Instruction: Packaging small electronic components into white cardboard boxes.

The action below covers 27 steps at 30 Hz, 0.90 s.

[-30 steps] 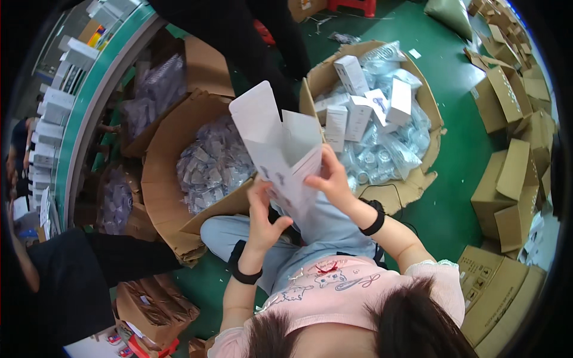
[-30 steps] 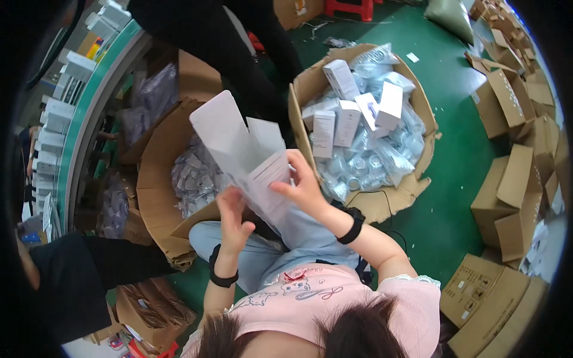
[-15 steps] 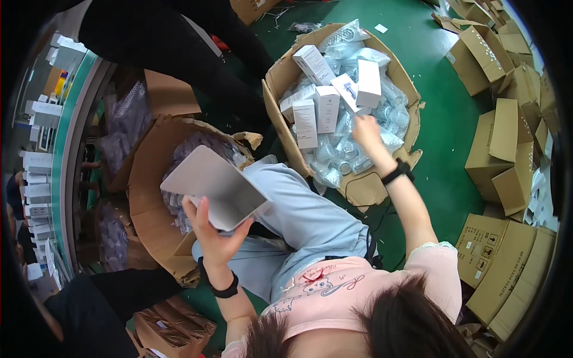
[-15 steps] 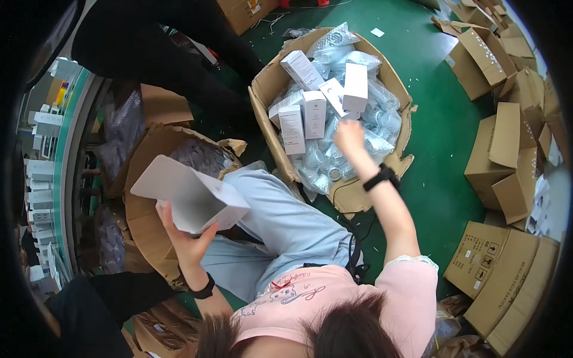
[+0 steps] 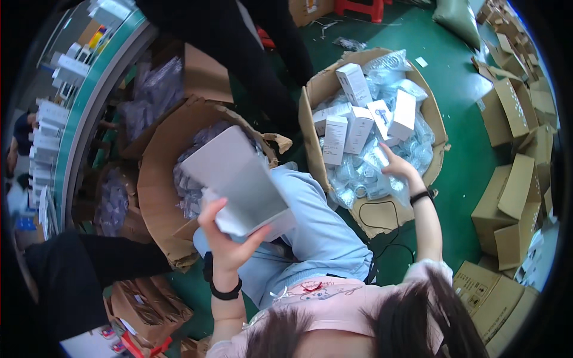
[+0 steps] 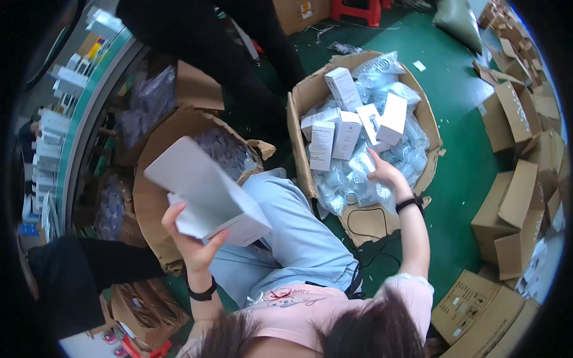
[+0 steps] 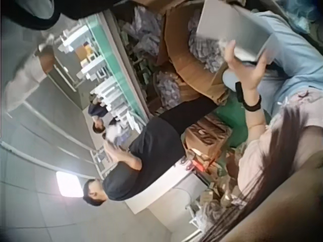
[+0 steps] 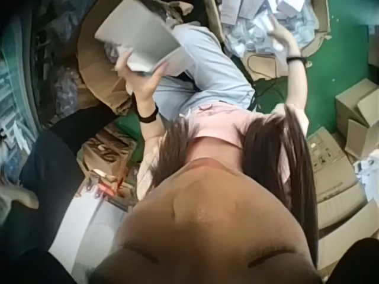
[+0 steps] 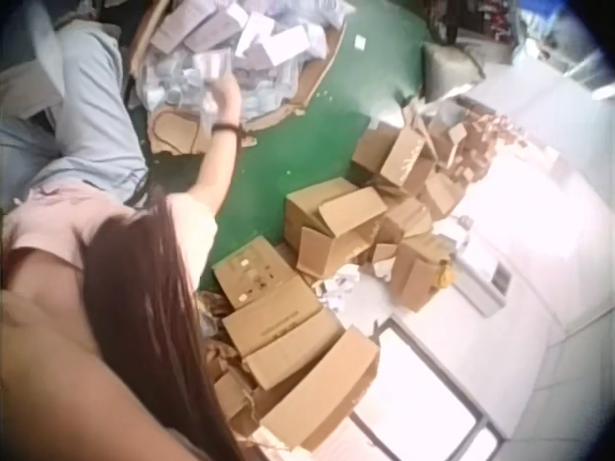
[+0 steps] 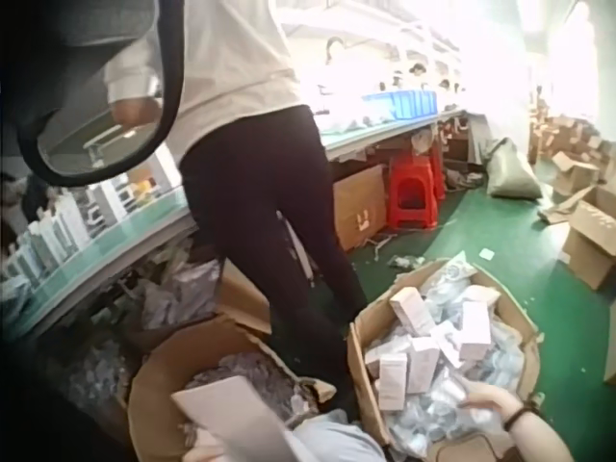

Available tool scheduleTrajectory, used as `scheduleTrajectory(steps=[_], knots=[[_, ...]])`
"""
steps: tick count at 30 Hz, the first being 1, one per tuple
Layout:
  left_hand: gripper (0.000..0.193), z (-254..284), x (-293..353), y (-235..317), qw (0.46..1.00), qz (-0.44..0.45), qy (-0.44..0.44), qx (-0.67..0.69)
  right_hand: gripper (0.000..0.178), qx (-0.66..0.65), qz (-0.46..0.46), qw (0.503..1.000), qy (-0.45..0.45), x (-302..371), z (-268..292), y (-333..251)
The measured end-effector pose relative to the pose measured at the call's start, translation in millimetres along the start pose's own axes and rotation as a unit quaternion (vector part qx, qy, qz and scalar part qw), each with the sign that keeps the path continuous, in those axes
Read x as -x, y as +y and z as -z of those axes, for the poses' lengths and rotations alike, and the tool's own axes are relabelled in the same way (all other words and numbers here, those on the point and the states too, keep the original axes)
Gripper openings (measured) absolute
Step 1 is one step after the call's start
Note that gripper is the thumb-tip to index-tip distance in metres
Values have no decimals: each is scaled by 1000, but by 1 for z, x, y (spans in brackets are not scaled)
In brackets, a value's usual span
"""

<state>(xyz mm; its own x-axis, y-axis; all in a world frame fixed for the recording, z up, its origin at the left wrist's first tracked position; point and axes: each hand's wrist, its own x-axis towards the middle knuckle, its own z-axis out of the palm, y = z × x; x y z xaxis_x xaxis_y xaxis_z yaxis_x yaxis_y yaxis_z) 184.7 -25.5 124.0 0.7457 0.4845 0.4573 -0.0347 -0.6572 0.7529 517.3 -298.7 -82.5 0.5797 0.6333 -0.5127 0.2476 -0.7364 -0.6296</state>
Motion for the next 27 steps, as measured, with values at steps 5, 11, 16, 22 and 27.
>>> scheduleTrajectory(steps=[5, 11, 16, 22, 27], knots=[[75, -10, -13, -8, 998, 9, -48, 50, 89, -469, 286, 825, 134, 99, 25, -155], [73, -27, -1, -14, 995, -4, -20, 96, 74, -599, 391, 658, 236, 138, 9, -327], [74, -35, 1, -13, 997, -25, 55, 55, 67, -208, 515, 715, 425, 114, -17, -346], [75, -39, 14, -3, 992, 32, 105, 55, 82, 156, 599, 749, 239, 123, -15, -337], [68, -44, 30, -21, 970, -69, 155, 173, 113, -298, 550, 778, 53, 77, -33, -284]])
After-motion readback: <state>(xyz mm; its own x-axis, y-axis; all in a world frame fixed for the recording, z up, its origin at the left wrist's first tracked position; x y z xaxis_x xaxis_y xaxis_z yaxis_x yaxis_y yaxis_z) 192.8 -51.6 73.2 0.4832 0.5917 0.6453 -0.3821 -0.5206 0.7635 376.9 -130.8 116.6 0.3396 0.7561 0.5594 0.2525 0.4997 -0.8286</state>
